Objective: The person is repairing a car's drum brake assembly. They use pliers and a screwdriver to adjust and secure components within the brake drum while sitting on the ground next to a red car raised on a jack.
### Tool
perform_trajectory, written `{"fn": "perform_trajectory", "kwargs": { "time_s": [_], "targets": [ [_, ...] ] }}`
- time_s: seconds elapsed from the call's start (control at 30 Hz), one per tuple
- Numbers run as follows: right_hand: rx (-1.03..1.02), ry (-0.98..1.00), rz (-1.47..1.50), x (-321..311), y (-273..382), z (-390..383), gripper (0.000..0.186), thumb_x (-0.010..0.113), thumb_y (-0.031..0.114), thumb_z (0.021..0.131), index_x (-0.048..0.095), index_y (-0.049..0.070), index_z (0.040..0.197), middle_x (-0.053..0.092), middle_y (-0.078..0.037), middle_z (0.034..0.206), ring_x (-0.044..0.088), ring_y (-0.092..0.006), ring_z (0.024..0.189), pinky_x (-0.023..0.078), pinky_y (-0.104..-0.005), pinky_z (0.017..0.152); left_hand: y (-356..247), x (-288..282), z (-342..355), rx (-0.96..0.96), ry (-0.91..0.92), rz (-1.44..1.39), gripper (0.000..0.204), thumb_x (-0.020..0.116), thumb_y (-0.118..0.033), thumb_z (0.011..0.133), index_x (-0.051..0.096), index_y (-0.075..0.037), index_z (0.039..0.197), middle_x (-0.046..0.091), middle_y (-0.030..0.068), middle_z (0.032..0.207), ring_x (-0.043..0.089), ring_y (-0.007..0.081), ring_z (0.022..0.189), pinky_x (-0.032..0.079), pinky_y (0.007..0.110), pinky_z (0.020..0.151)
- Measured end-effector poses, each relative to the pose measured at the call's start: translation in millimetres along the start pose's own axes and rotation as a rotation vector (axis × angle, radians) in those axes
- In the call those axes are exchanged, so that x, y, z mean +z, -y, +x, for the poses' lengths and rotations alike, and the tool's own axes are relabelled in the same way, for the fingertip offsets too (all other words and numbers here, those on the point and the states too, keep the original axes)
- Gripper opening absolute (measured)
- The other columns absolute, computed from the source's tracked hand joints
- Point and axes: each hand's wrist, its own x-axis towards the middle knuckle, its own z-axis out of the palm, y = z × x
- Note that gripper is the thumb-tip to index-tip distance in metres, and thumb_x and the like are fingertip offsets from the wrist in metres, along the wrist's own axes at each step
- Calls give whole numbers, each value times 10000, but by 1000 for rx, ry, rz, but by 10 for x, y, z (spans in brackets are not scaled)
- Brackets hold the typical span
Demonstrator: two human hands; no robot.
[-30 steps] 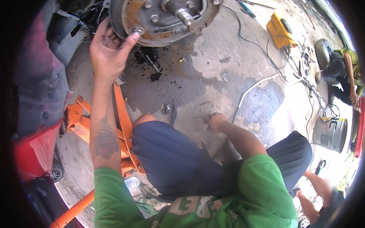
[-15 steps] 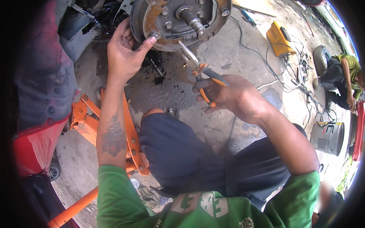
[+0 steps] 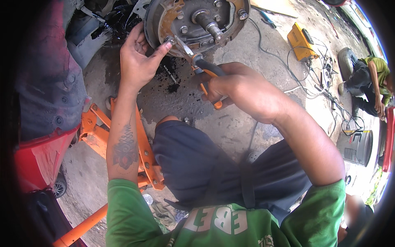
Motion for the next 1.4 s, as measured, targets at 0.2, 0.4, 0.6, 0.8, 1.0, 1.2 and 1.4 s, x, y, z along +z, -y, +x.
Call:
{"fn": "perform_trajectory", "kwargs": {
  "time_s": [0.2, 0.4, 0.6, 0.8, 1.0, 1.2, 1.4],
  "targets": [
    [8, -50, -40, 57, 57, 33, 654, 602, 86, 724, 551, -150, 1332, 674, -235, 1242, 691, -297, 1084, 544, -361, 927, 8, -6, 8, 34, 5, 22, 611, 802, -27, 836, 513, 110, 1356, 690, 224, 1213, 686, 233, 1115, 527, 354, 1000],
    [4, -71, -82, 87, 103, 34, 669, 603, 60, 750, 508, -134, 1383, 682, -224, 1225, 696, -287, 1064, 546, -363, 933, 35, 2, 9, 68, -23, 27, 610, 810, -40, 834, 519, 115, 1347, 688, 231, 1217, 682, 238, 1124, 529, 356, 996],
    [-26, -48, -58, 107, 138, -1, 792, 579, 57, 768, 357, -106, 1510, 678, -198, 1206, 693, -256, 1047, 546, -339, 901, 29, -12, 9, 65, -13, 34, 594, 808, -47, 838, 529, 109, 1339, 696, 228, 1202, 686, 239, 1118, 532, 357, 988],
    [-8, -15, 16, 96, 193, -10, 902, 557, 74, 757, 235, -76, 1585, 626, -196, 1290, 686, -255, 1041, 550, -365, 885, 11, -18, 20, 64, 3, 62, 558, 808, -40, 829, 568, 60, 1324, 710, 207, 1187, 691, 227, 1108, 531, 358, 977],
    [-27, -73, 19, 125, 201, 5, 906, 553, 89, 759, 241, -41, 1600, 605, -178, 1300, 685, -262, 1036, 559, -404, 865, 0, -22, 22, 73, -5, 61, 535, 811, -35, 820, 588, 51, 1298, 720, 195, 1169, 698, 226, 1097, 527, 354, 975],
    [-51, -136, 26, 255, 182, 3, 807, 515, 96, 820, 288, -30, 1585, 626, -162, 1232, 686, -247, 995, 558, -401, 782, 15, -30, 15, 56, 3, 47, 561, 819, -38, 814, 577, 59, 1311, 714, 203, 1187, 694, 232, 1112, 524, 355, 989],
    [-58, -249, 41, 429, 151, 13, 709, 487, 106, 887, 330, -47, 1561, 640, -149, 1151, 678, -236, 911, 544, -375, 697, 28, -44, 6, 36, 14, 60, 646, 825, -45, 831, 523, 79, 1389, 682, 208, 1257, 659, 238, 1182, 509, 360, 1033]
  ]
}}
